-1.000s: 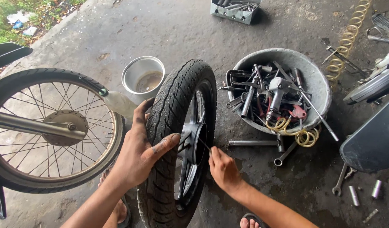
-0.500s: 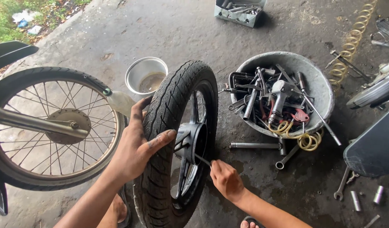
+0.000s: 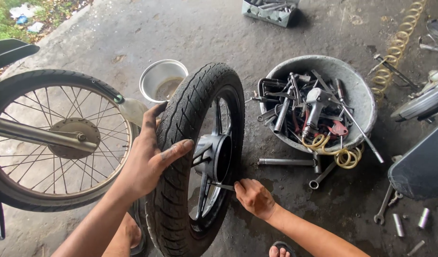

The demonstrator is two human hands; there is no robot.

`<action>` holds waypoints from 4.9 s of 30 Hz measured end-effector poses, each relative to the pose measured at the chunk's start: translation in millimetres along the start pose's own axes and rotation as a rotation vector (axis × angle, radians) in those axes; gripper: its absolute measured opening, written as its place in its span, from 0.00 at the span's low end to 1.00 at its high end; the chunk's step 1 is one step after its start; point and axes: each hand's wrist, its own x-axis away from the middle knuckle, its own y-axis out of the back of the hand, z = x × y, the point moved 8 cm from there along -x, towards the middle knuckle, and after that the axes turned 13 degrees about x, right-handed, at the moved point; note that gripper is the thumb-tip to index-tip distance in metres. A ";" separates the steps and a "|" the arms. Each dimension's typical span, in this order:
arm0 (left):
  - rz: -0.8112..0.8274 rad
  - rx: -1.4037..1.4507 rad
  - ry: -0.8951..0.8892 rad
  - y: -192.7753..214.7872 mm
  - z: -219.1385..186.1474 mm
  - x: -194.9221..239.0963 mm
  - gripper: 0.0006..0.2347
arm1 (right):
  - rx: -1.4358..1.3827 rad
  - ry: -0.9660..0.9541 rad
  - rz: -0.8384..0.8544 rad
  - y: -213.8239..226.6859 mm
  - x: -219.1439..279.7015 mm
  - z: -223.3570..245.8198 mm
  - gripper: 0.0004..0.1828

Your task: The person uses a tire iron to pry the bead of a motorcycle tire off the rim. They work around the circumference of the wheel, lifting the tire edge and eventually pulling the tire off the rim entirely.

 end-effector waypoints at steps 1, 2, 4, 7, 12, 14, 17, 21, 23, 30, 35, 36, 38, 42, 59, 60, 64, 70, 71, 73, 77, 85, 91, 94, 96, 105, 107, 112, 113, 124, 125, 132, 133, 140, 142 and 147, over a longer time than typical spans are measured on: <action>-0.007 -0.001 -0.004 1.4 0.6 -1.0 0.41 | 0.001 0.007 -0.004 2.9 -9.2 -5.9 0.08; -0.010 -0.039 0.014 2.1 3.5 -1.2 0.41 | 0.019 0.008 -0.004 5.7 -15.3 -8.2 0.06; -0.009 -0.076 0.038 0.9 5.0 -0.8 0.41 | 0.035 0.004 0.000 7.9 -28.3 -11.3 0.06; 0.003 -0.024 0.024 -3.6 0.7 -1.2 0.41 | 0.018 -0.006 -0.126 4.7 -29.5 -15.4 0.09; 0.009 -0.126 -0.028 -1.2 7.5 2.3 0.40 | -0.079 0.088 0.022 -17.2 7.1 -3.3 0.14; 0.009 -0.072 -0.006 -2.5 0.4 1.0 0.41 | -0.037 0.051 0.031 -14.9 10.1 -9.6 0.13; 0.001 -0.015 0.040 -5.3 0.5 0.7 0.41 | -0.003 -0.013 0.005 -0.1 -11.3 -15.8 0.11; -0.015 -0.071 0.000 -6.0 -3.7 -1.8 0.40 | -0.037 -0.037 0.020 -19.3 -2.2 -20.3 0.10; -0.025 -0.063 0.009 -5.8 -3.2 -4.3 0.40 | -0.057 -0.016 0.068 -29.1 15.5 -19.7 0.11; -0.027 -0.033 0.010 -12.3 -1.6 -5.5 0.41 | -0.159 -0.188 0.091 13.5 -6.5 -12.0 0.17; -0.039 -0.072 -0.048 -17.5 -2.7 -11.8 0.42 | -0.229 -0.314 0.042 -19.2 16.2 -1.4 0.15; -0.046 -0.062 -0.051 -18.8 -1.3 -12.2 0.42 | -0.230 -0.336 0.036 -33.4 28.3 0.5 0.15; -0.052 -0.060 -0.007 -21.3 -5.0 -14.0 0.44 | -0.310 -0.425 0.034 -38.4 29.8 2.3 0.22; -0.084 -0.058 0.180 -22.4 -0.9 -14.7 0.47 | -0.382 -0.501 -0.046 -29.0 17.7 1.7 0.33; -0.088 -0.077 0.064 -20.9 -3.3 -14.4 0.46 | -0.439 -0.310 0.167 -39.8 -3.8 -18.1 0.25; -0.091 -0.080 0.076 -20.2 -4.3 -14.7 0.46 | -0.440 -0.304 0.183 -38.0 -6.8 -17.6 0.25; -0.100 -0.092 0.178 -14.7 10.5 -10.4 0.46 | -0.363 -0.279 0.218 -28.1 -16.5 -20.0 0.24; -0.080 -0.063 0.143 -10.7 10.6 -6.0 0.44 | -0.336 -0.171 0.213 -14.2 -28.1 -22.0 0.21; -0.065 -0.046 0.107 -9.8 11.6 -5.0 0.44 | -0.293 -0.142 0.270 -10.1 -32.7 -22.4 0.21; -0.051 -0.023 0.070 -10.4 12.5 -2.8 0.44 | -0.245 -0.110 0.330 -2.5 -37.0 -25.2 0.20; -0.025 -0.055 -0.119 -22.6 -10.8 -4.9 0.40 | -0.179 -0.056 0.337 7.0 -33.1 -29.5 0.15; 0.005 -0.068 -0.044 -47.5 -16.2 -8.2 0.42 | -0.488 -0.368 0.213 -29.4 7.3 -12.0 0.16; -0.005 -0.046 0.152 -48.1 -1.8 -11.1 0.46 | -0.442 -0.269 0.302 -25.1 -2.3 -30.1 0.13; -0.014 -0.124 -0.093 -42.1 -18.3 -12.1 0.42 | -0.366 -0.113 0.313 -10.9 -20.6 -32.0 0.11; 0.014 -0.145 -0.129 -43.6 -20.6 -11.8 0.41 | -0.313 -0.067 0.425 -4.2 -29.1 -34.8 0.11; 0.023 -0.081 -0.071 -41.8 -17.3 -9.7 0.41 | -0.239 -0.137 0.711 -35.0 -5.6 -31.8 0.14; 0.024 -0.074 -0.076 -43.4 -18.9 -9.5 0.41 | -0.328 -0.135 0.477 -26.4 -8.6 -22.9 0.13; 0.019 -0.097 0.022 -45.4 -16.5 -9.6 0.43 | -0.272 -0.090 0.692 -44.9 -5.7 -41.4 0.11; 0.022 -0.116 -0.011 -45.2 -16.9 -9.5 0.42 | -0.180 0.032 0.608 -34.7 -13.8 -46.5 0.12; 0.055 -0.070 -0.031 -42.4 -21.3 10.5 0.41 | -0.408 -0.085 0.411 15.0 -26.0 -78.4 0.17; 0.068 -0.061 -0.076 -42.8 -24.5 13.4 0.41 | -0.534 -0.285 0.474 -0.8 -11.0 -91.2 0.16; 0.079 -0.028 -0.098 -47.9 -25.8 34.6 0.42 | -0.526 -0.180 0.077 24.8 -51.3 -87.3 0.16; 0.074 -0.027 -0.097 -47.8 -26.1 36.7 0.42 | -0.527 -0.175 0.079 23.8 -57.8 -86.9 0.16; 0.075 0.024 -0.063 -46.4 -25.0 38.8 0.42 | -0.315 -0.517 0.498 -13.0 -50.2 -84.9 0.13; 0.070 0.066 -0.037 -45.2 -22.7 38.9 0.42 | -0.271 -0.518 0.398 8.9 -48.8 -70.2 0.11; 0.059 0.074 0.022 -41.6 -16.1 38.2 0.42 | -0.179 -0.407 0.340 24.6 -39.2 -41.1 0.09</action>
